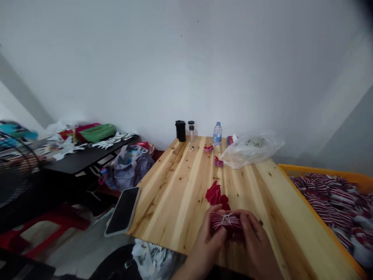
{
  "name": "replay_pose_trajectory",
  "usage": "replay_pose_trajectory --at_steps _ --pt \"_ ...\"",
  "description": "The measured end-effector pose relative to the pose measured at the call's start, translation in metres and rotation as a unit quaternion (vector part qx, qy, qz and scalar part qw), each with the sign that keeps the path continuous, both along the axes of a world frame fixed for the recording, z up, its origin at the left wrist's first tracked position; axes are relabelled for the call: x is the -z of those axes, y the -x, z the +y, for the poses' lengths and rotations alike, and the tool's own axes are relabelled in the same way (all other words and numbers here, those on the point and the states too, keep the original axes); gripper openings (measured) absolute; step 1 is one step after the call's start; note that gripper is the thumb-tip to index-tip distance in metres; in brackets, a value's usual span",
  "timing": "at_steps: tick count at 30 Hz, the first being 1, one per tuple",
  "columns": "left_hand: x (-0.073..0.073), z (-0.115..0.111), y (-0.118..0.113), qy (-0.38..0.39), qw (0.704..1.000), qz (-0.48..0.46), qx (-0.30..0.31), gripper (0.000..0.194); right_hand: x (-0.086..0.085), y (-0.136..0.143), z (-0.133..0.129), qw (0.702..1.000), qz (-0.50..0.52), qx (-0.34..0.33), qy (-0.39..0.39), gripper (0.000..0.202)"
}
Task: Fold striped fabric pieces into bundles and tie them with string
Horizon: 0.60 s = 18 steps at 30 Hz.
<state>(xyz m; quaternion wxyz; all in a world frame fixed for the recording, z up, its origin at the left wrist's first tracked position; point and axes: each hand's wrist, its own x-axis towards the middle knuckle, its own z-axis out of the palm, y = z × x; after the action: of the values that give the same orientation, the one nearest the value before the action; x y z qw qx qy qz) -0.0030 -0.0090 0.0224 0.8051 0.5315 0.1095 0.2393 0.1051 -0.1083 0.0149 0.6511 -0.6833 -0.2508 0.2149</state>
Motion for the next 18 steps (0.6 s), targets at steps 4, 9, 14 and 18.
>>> replay_pose_trajectory --at_steps 4,9,14,18 --pt "0.001 -0.001 -0.004 -0.079 0.997 0.015 0.005 0.057 0.01 -0.005 -0.003 0.999 -0.032 0.012 0.036 0.037" --pt "0.002 0.009 -0.011 -0.184 0.977 0.104 -0.013 0.038 0.005 -0.007 -0.017 0.947 -0.319 0.033 0.009 0.017" --pt "-0.013 0.015 -0.007 -0.192 0.971 0.136 0.036 0.021 -0.009 -0.012 -0.023 0.912 -0.408 -0.045 0.021 0.023" --pt "-0.022 0.015 -0.003 -0.28 0.946 0.155 0.042 0.019 -0.006 -0.01 -0.021 0.93 -0.363 -0.049 0.044 0.025"
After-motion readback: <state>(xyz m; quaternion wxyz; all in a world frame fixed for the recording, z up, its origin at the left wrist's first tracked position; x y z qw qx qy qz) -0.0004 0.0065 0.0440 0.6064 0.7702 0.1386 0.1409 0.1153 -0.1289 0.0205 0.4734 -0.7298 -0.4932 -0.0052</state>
